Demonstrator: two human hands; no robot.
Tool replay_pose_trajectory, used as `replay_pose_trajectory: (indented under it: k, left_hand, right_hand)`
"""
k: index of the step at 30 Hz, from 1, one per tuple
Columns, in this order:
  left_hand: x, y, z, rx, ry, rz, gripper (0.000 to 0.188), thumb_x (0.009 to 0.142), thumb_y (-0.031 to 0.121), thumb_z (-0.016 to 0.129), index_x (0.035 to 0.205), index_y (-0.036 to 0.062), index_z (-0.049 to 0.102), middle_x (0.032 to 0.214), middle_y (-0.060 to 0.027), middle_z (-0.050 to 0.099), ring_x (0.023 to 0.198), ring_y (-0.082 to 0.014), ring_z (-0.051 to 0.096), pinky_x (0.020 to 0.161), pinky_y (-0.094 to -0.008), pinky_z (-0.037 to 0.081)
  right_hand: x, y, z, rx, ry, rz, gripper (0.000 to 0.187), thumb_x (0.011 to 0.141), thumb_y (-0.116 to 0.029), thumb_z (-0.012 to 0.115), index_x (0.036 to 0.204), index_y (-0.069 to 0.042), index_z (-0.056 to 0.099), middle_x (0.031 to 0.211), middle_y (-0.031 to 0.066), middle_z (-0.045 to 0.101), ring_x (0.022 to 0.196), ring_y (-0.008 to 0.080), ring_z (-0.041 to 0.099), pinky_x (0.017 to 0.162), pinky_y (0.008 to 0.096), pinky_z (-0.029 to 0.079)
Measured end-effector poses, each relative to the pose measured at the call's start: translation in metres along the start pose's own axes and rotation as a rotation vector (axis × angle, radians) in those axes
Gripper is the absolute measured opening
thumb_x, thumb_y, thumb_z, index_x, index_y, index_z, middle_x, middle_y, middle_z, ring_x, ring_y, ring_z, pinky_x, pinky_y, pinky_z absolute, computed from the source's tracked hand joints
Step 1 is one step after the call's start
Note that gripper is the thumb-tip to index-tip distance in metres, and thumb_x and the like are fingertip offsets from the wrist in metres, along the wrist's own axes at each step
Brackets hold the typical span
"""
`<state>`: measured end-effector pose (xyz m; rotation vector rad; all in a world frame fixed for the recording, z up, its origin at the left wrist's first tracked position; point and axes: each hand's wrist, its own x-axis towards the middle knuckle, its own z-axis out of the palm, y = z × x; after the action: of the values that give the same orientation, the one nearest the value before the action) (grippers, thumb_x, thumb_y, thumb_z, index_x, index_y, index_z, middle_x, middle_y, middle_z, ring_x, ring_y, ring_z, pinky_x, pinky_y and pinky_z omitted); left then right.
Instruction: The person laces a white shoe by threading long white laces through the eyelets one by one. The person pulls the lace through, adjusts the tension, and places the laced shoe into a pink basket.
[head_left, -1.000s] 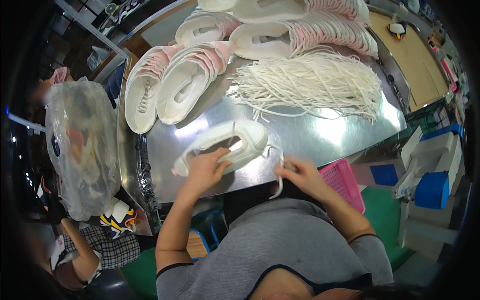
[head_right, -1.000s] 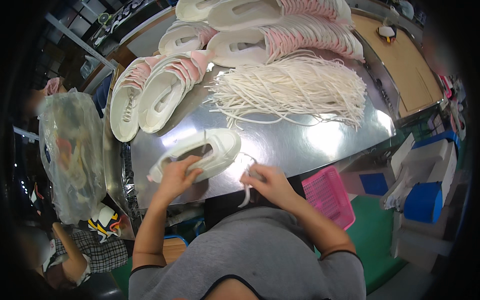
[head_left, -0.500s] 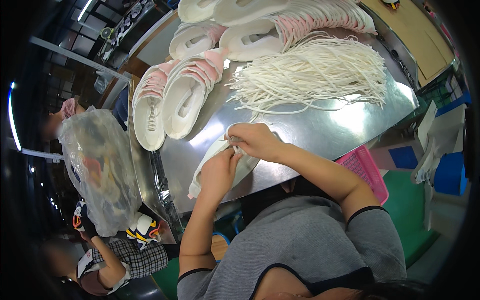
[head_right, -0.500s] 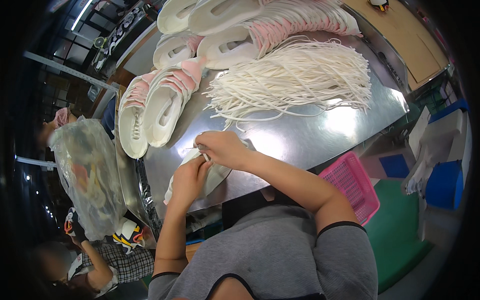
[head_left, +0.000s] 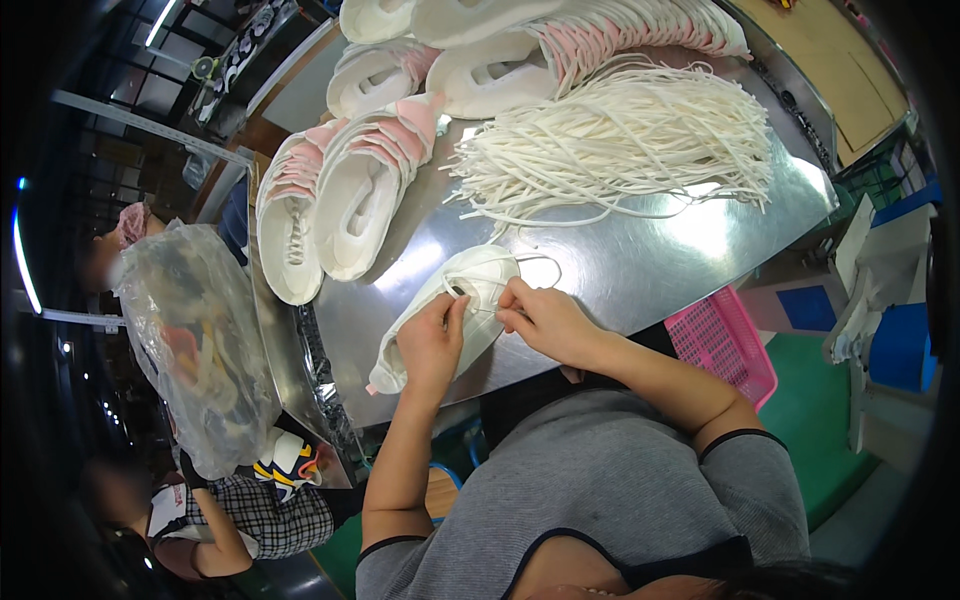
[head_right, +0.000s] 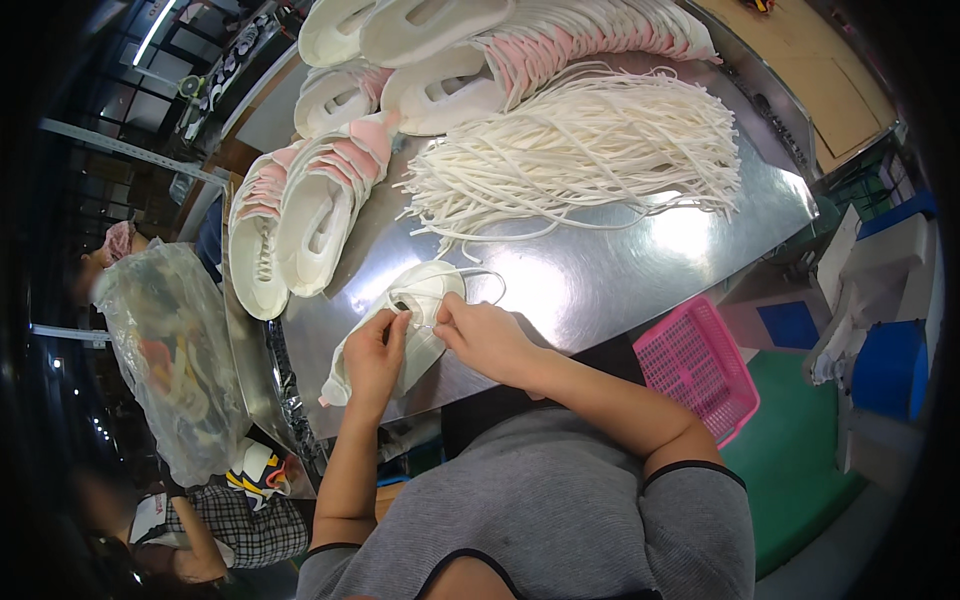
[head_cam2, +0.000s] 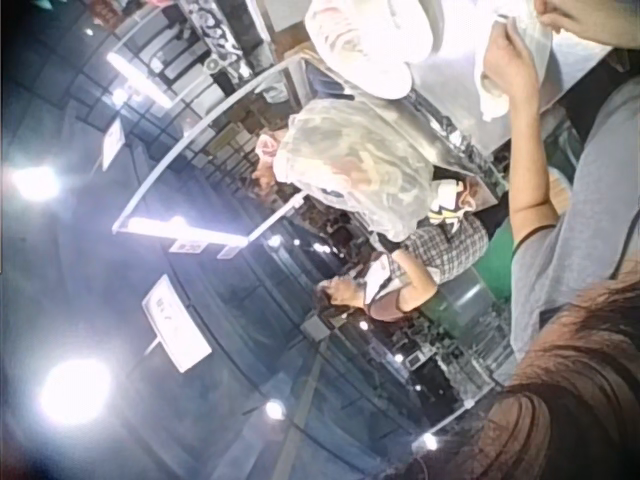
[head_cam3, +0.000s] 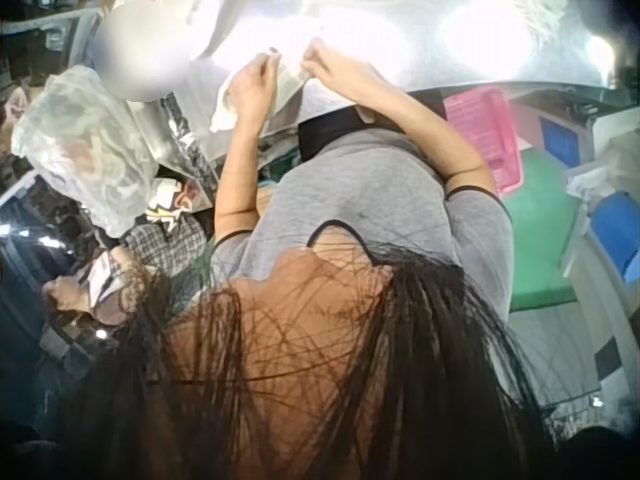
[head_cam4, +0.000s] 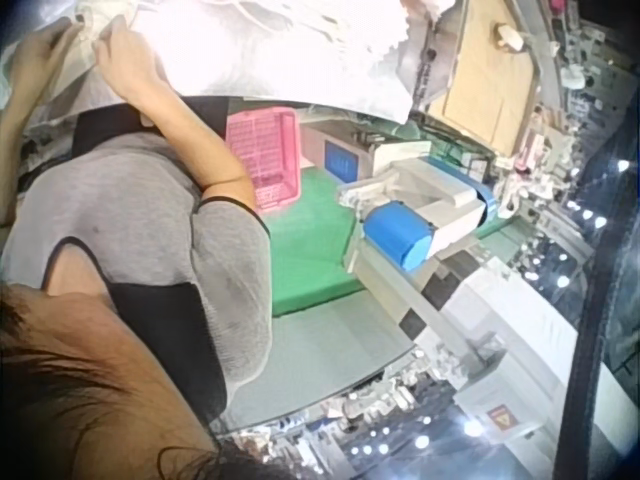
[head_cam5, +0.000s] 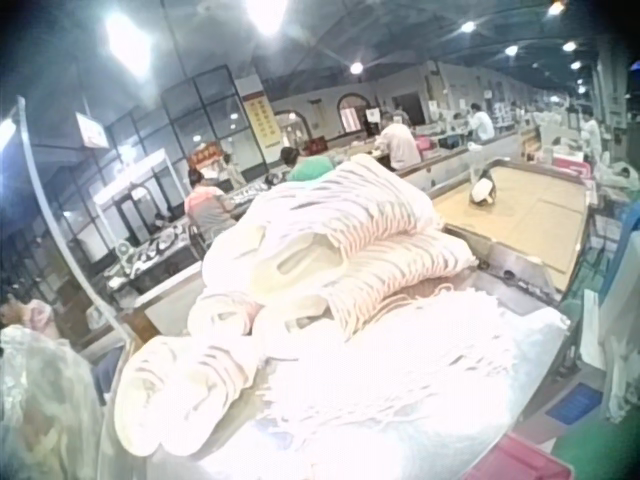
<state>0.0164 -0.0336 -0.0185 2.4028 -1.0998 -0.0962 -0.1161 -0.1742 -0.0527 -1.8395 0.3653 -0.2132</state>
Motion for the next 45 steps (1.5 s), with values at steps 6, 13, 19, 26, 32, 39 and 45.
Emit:
replay_pose_trajectory:
  k: [6, 13, 19, 26, 32, 39, 45]
  left_hand:
    - [0.003, -0.002, 0.001, 0.015, 0.005, 0.025, 0.027, 0.093, 0.027, 0.066, 0.078, 0.0048, 0.065, 0.064, -0.0157, 0.059, 0.059, -0.0355, 0.058, 0.056, -0.0429, 0.043]
    - [-0.002, -0.014, -0.005, -0.277, -0.163, 0.059, 0.013, 0.086, 0.012, 0.071, 0.093, 0.001, 0.069, 0.078, -0.0144, 0.067, 0.07, -0.0281, 0.066, 0.066, -0.0366, 0.05]
    - [-0.013, -0.013, 0.0, -0.259, -0.177, 0.144, 0.016, 0.083, 0.006, 0.069, 0.099, 0.0022, 0.067, 0.087, -0.0141, 0.068, 0.077, -0.0298, 0.067, 0.068, -0.0367, 0.051]
    - [-0.03, -0.005, -0.023, 0.014, -0.121, 0.295, 0.02, 0.083, 0.004, 0.065, 0.103, 0.0069, 0.066, 0.084, -0.0116, 0.065, 0.074, -0.0317, 0.064, 0.064, -0.0405, 0.05]
    - [-0.042, -0.015, -0.027, 0.08, -0.056, 0.618, 0.022, 0.078, 0.006, 0.066, 0.099, 0.0044, 0.067, 0.087, -0.0078, 0.067, 0.076, -0.0278, 0.066, 0.065, -0.0386, 0.053]
    - [-0.019, -0.061, -0.036, -0.566, -0.587, -0.237, 0.043, 0.102, 0.039, 0.053, 0.123, 0.0026, 0.065, 0.119, -0.0089, 0.068, 0.112, -0.0164, 0.059, 0.098, -0.029, 0.044]
    - [-0.016, -0.051, -0.018, -0.667, -0.771, -0.413, 0.032, 0.093, 0.036, 0.069, 0.107, 0.007, 0.072, 0.103, -0.0018, 0.069, 0.098, -0.0117, 0.058, 0.087, -0.0253, 0.045]
  right_hand:
    - [0.008, 0.013, 0.009, -0.12, 0.015, -0.032, 0.018, 0.096, -0.02, 0.06, 0.1, -0.003, 0.054, 0.08, 0.0128, 0.072, 0.076, 0.0316, 0.07, 0.068, 0.0399, 0.053]
    - [0.013, 0.002, 0.009, -0.185, 0.04, -0.002, 0.015, 0.095, -0.018, 0.059, 0.101, -0.006, 0.053, 0.074, 0.0108, 0.069, 0.072, 0.0337, 0.068, 0.065, 0.0434, 0.051]
    - [0.019, -0.002, 0.042, -0.6, 0.141, -0.301, 0.023, 0.083, -0.009, 0.06, 0.101, -0.001, 0.05, 0.083, 0.0171, 0.068, 0.073, 0.0334, 0.069, 0.059, 0.0406, 0.055]
    - [-0.028, -0.027, -0.014, -0.407, -0.045, 0.048, 0.028, 0.089, -0.019, 0.065, 0.113, -0.007, 0.057, 0.082, 0.0137, 0.068, 0.074, 0.0307, 0.069, 0.065, 0.0436, 0.053]
    - [0.011, -0.023, -0.083, 0.121, 0.078, 0.2, 0.04, 0.079, -0.029, 0.08, 0.104, -0.006, 0.058, 0.083, 0.0067, 0.062, 0.062, 0.0156, 0.056, 0.057, 0.0319, 0.047]
    - [0.011, 0.005, -0.028, 0.274, 0.147, 0.049, 0.053, 0.075, -0.016, 0.082, 0.117, -0.003, 0.052, 0.1, 0.0071, 0.061, 0.084, 0.0118, 0.056, 0.072, 0.0278, 0.048]
    - [-0.001, 0.012, -0.006, 0.076, 0.027, 0.128, 0.055, 0.079, -0.017, 0.083, 0.122, 0.002, 0.054, 0.104, 0.0091, 0.065, 0.094, 0.0138, 0.061, 0.082, 0.0272, 0.05]
